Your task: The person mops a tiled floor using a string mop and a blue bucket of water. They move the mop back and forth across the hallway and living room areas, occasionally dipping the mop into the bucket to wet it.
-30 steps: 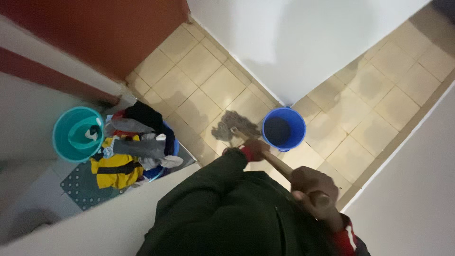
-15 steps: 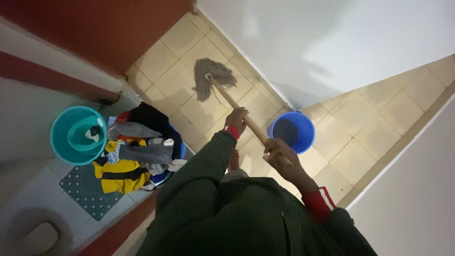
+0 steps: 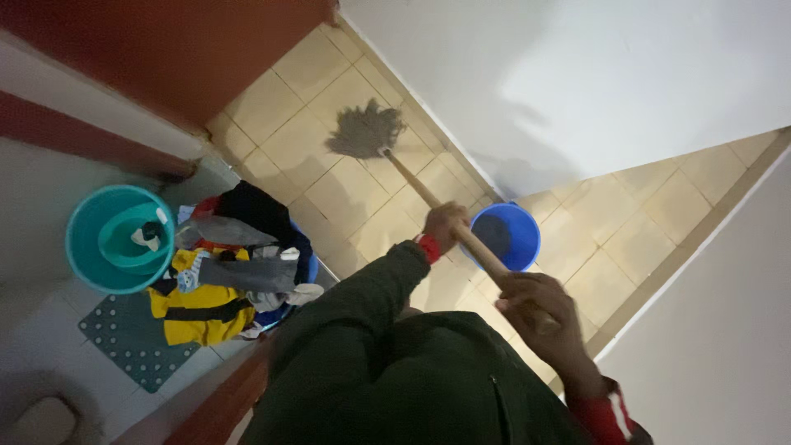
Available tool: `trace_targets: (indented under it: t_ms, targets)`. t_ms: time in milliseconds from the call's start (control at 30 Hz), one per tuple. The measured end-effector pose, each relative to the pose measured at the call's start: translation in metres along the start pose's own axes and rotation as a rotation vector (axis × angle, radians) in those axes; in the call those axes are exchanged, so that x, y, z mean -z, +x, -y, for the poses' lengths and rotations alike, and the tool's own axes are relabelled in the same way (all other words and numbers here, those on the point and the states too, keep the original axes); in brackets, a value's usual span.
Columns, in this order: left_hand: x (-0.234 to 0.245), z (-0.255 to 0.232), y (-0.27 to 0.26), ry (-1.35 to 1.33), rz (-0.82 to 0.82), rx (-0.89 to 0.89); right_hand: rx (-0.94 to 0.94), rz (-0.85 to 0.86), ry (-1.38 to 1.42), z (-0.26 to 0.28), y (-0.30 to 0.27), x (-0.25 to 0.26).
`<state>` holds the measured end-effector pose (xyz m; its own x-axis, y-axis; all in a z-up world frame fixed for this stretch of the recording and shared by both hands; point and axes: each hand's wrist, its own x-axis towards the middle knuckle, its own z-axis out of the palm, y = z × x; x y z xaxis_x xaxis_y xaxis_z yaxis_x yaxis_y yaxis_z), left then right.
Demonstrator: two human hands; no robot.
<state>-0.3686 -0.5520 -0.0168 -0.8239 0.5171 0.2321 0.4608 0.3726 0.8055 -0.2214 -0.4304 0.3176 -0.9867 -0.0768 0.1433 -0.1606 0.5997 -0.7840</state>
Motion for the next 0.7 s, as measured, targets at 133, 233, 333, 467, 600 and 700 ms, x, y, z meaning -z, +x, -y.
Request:
trace_targets:
  t_ms: [133,233,333,467,600,700]
  targets:
    - [-0.02,-0.034,0.003,-0.21,-0.089,-0.211,0.06,-0.065,-0.145,0.043,0.01,0.023]
    - [-0.038,-0.051,-0.002,-0.242,0.071,-0.269,0.112,-0.088,-0.109,0.06,0.01,0.026]
    - [-0.063,-0.057,-0.008,-0.255,0.27,-0.22,0.168,-0.043,0.037,0.061,0.011,0.024]
    - [-0.079,-0.052,-0.007,-0.275,0.381,-0.356,0.36,0.074,0.124,0.044,0.018,0.015]
    - [-0.068,-0.045,-0.01,-0.18,0.396,-0.243,0.397,0.225,0.196,0.037,0.031,0.02]
    - [-0.055,-0.046,0.005,-0.063,0.467,-0.213,0.441,0.244,0.23,0.029,0.038,0.031]
